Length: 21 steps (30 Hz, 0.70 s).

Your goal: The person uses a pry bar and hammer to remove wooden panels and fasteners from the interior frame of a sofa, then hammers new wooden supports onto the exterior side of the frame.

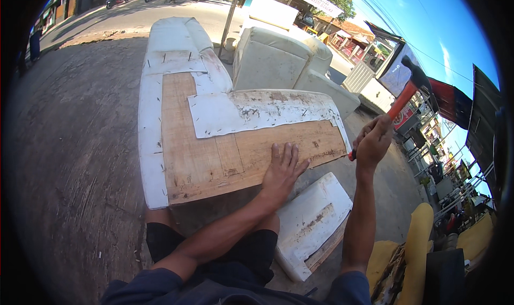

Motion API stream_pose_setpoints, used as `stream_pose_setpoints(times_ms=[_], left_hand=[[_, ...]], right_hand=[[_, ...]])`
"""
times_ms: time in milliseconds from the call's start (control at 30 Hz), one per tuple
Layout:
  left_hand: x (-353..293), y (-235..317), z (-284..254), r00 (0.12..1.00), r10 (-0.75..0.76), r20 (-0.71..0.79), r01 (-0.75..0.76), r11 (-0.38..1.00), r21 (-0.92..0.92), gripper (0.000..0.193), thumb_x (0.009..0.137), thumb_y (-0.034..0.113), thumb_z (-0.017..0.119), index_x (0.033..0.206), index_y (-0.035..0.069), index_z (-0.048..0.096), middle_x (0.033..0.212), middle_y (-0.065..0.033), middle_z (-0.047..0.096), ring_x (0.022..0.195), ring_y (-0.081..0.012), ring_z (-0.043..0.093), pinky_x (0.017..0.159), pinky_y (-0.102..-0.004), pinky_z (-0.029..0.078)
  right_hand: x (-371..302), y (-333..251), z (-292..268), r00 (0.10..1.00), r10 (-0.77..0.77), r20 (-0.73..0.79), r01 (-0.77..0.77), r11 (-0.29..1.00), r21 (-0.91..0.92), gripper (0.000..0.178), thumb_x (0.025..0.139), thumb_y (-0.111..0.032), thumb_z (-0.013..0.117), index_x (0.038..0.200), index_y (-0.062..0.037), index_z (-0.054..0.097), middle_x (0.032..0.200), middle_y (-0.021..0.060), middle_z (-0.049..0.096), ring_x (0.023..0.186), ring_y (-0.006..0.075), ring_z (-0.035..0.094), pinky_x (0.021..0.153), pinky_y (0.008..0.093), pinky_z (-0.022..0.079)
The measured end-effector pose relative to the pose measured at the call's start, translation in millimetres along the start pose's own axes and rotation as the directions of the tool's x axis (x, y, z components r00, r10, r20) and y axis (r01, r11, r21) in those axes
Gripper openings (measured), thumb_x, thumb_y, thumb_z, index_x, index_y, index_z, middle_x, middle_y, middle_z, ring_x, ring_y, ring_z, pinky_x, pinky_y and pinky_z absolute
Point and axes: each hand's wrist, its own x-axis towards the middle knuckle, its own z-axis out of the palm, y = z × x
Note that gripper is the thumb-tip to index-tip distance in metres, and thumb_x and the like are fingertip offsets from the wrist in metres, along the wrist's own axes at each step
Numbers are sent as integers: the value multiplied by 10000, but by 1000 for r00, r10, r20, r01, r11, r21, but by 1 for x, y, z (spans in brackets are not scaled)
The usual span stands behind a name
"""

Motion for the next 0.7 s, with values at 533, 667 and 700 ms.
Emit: stream_pose_setpoints(times_ms=[533, 667, 700], left_hand=[[17, -3, -11, 997, -73, 39, 74, 997, -22, 607, 1016, 245, 497, 1599, 327, 348, 1657, -176, 334, 1532, -366, 320, 1218, -634, 217], [44, -42, 8, 988, -140, 68, 142, 990, -24, 538, 1055, 216, 424, 1578, 334, 381, 1636, -151, 376, 1511, -344, 365, 1211, -598, 267], [54, -63, 2, 987, -131, 98, 138, 988, -66, 552, 1040, 223, 463, 1578, 321, 385, 1628, -155, 385, 1507, -352, 368, 1211, -596, 273]], right_hand=[[24, 22, -4, 860, 307, 407, 180, 564, -806, 493, 1088, -407, 418, 1108, 31, 642, 993, 335, 683, 1012, 495, 659, 904, 548, 485], [5, 18, -12, 908, 136, 396, 146, 783, -604, 496, 1088, -424, 413, 1088, 33, 606, 934, 287, 683, 894, 466, 659, 797, 524, 490], [3, 15, -16, 891, 133, 434, 176, 779, -601, 489, 1086, -428, 421, 1078, 27, 600, 909, 269, 685, 838, 441, 670, 752, 514, 500]])
